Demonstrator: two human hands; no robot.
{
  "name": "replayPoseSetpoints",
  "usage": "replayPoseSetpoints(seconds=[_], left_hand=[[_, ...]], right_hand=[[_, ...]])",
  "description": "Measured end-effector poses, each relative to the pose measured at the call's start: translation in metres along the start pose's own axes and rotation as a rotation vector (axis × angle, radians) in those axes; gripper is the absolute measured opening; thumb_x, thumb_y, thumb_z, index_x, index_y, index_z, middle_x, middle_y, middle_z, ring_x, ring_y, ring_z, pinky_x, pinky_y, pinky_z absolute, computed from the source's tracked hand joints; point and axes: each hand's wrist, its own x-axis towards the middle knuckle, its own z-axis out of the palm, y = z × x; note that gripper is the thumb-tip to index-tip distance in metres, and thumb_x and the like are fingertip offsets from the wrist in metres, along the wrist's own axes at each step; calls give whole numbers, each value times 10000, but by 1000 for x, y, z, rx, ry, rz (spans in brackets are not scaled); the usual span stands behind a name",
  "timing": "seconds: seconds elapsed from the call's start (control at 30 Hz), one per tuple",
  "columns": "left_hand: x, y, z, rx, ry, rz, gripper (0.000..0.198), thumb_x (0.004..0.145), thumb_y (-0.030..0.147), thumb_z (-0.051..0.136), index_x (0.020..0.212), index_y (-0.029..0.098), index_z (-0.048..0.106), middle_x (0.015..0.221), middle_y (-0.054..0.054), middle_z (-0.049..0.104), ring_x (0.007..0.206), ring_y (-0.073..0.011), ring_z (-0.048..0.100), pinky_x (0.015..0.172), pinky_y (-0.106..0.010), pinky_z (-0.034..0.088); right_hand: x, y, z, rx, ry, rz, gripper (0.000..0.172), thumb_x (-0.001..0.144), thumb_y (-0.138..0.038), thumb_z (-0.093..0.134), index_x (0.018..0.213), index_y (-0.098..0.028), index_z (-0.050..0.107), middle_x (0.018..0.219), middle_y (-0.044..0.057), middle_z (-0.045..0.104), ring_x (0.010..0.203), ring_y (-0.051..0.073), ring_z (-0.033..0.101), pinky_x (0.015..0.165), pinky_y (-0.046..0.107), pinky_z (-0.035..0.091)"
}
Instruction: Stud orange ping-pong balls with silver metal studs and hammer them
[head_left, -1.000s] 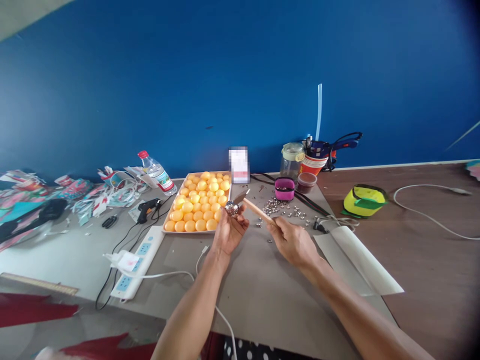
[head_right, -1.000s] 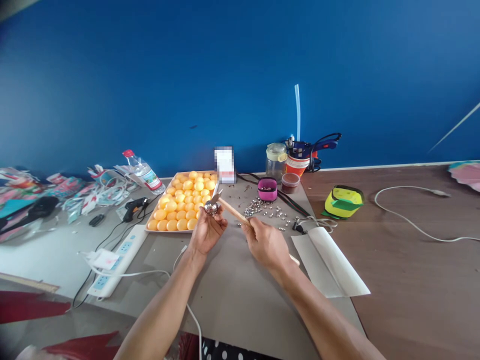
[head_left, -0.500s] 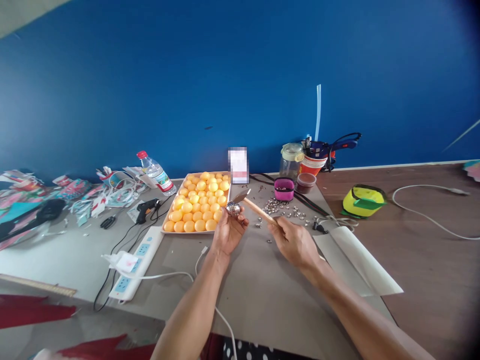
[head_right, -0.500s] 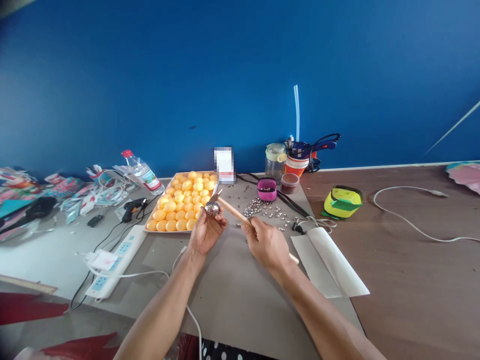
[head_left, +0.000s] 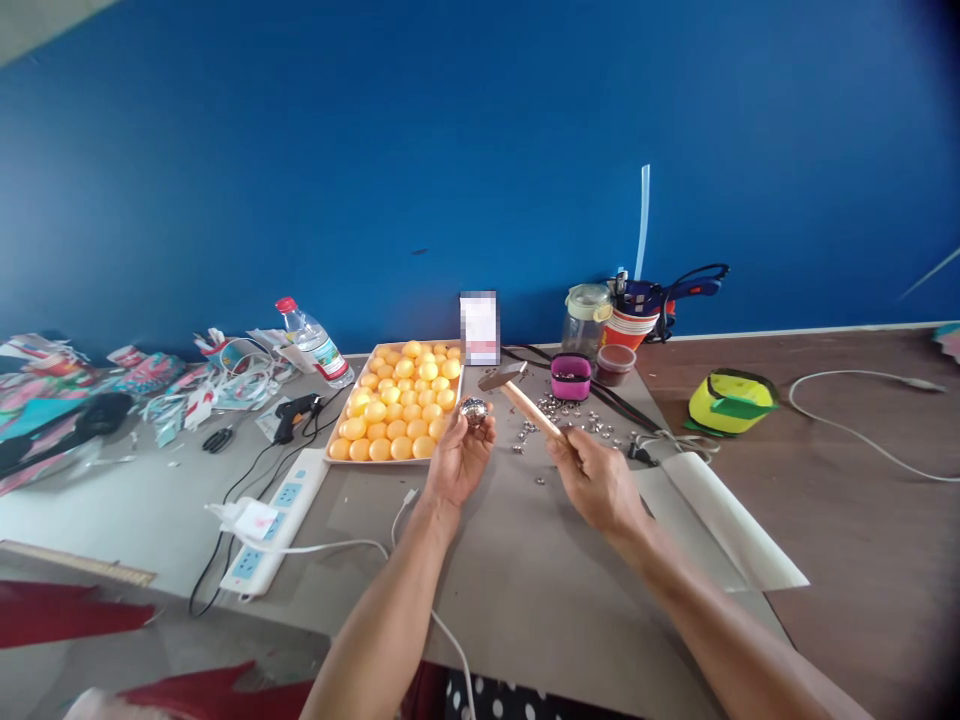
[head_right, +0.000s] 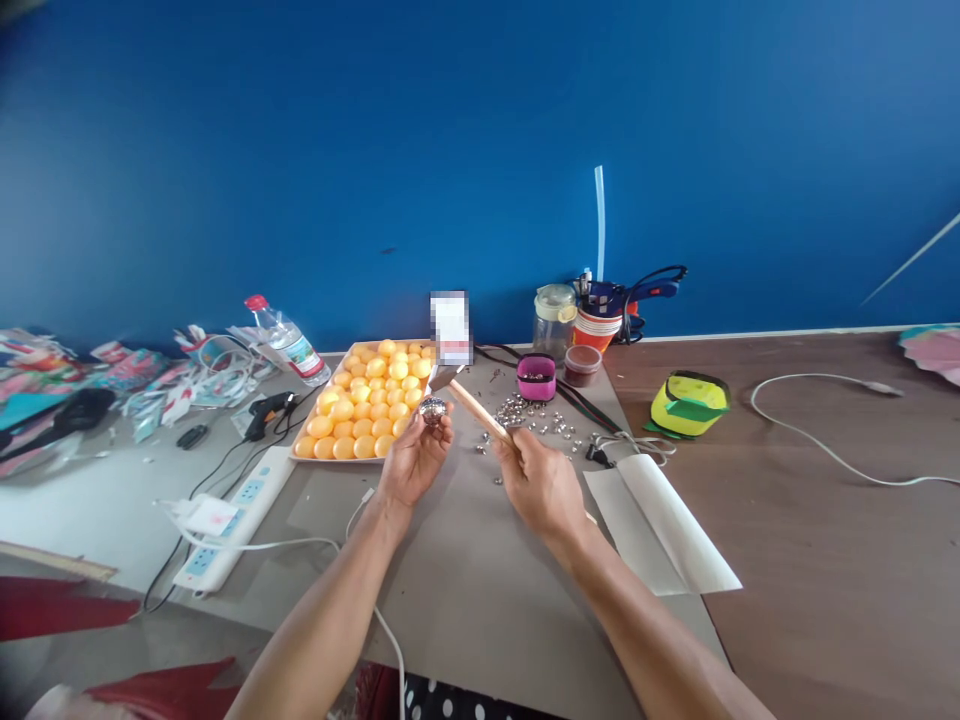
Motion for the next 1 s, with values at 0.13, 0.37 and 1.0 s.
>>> replayPoseSetpoints(seconds=[0.13,0.37,1.0], left_hand=[[-1,-3,1,49,-14,50,378,718,150,663,1071,224,548,968,-51,639,896,-156,621,844,-313,454],[-3,-9,1,173,9,107,393,691,157,689,1029,244,509,788,7,610,744,-146,639,770,-321,476],[2,-16,-7,850,275,435,419,657,202,661,1019,193,453,799,20,490,622,-72,481,602,-212,430]], right_hand=[[-1,-1,1,-29,-1,-24,297,859,-425,380,671,-211,462,541,-14,518,451,104,407,476,221,234],[0,-3,4,-155,-123,1,268,853,-403,402,685,-215,491,518,-20,512,430,103,400,464,226,186],[1,-2,1,-145,-156,40,276,848,-414,399,658,-215,426,529,-30,501,455,98,395,471,219,199]])
